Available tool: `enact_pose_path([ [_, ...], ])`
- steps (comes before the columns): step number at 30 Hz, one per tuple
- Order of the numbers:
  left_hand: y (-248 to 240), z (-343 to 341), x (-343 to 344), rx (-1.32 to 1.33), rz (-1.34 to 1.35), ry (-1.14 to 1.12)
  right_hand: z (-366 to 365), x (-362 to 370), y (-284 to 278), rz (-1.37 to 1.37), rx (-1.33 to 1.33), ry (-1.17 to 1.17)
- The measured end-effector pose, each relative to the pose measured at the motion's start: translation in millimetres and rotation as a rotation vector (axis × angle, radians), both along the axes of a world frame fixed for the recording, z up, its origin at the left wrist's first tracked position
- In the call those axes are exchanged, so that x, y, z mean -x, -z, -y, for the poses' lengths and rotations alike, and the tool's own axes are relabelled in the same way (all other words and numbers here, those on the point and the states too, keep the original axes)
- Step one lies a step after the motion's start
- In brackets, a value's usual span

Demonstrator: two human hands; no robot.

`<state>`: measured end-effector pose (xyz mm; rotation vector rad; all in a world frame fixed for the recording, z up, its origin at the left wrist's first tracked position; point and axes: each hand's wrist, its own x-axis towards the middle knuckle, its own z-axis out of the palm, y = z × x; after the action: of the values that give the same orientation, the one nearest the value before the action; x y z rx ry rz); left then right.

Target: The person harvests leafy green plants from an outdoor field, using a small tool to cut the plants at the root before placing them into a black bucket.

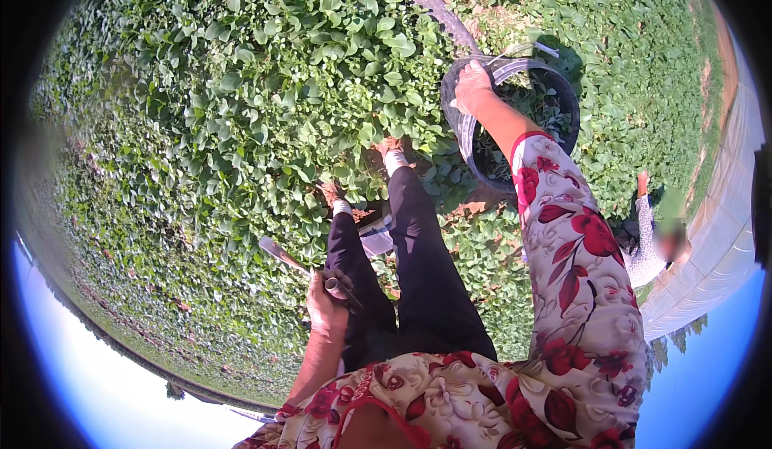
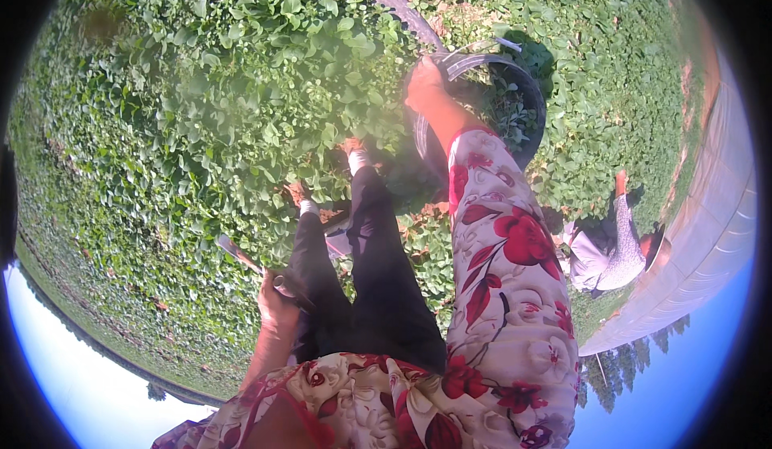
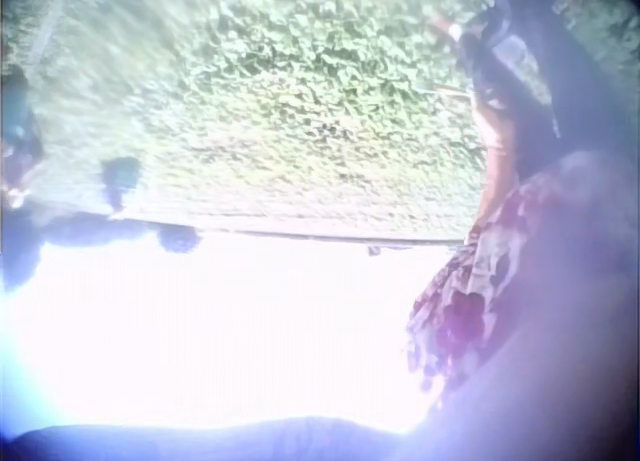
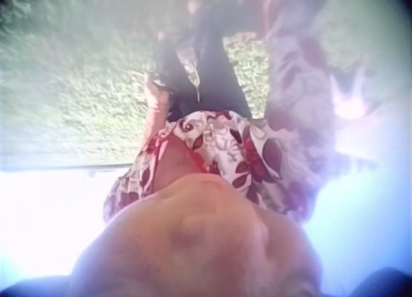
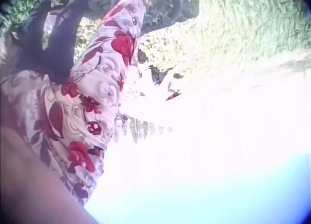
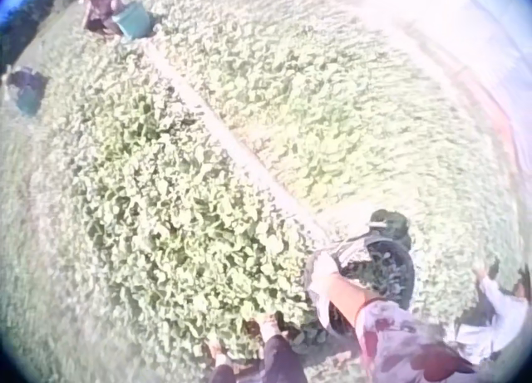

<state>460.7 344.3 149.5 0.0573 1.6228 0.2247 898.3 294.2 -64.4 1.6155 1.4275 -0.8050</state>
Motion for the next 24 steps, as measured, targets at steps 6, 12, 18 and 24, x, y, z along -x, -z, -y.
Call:
enact_pose_path([
  [6, -7.0, -12.0, -20.6, -0.018, 0.050, 0.057, 3.8, -9.2, -13.7, -0.062, 0.033, 0.065],
  [12, -26.8, -9.5, -39.6, -0.016, -0.020, -0.027, 31.0, -21.5, -48.0, -0.092, -0.120, 0.154],
  [18, -36.9, -7.6, -51.4, -0.054, 0.016, 0.027, 83.2, -46.0, -93.3, 0.069, -0.467, 0.205],
  [24, -45.0, -7.4, -50.7, -0.050, 0.131, -0.058, 174.3, -107.8, -150.4, 0.014, -0.669, 0.809],
])
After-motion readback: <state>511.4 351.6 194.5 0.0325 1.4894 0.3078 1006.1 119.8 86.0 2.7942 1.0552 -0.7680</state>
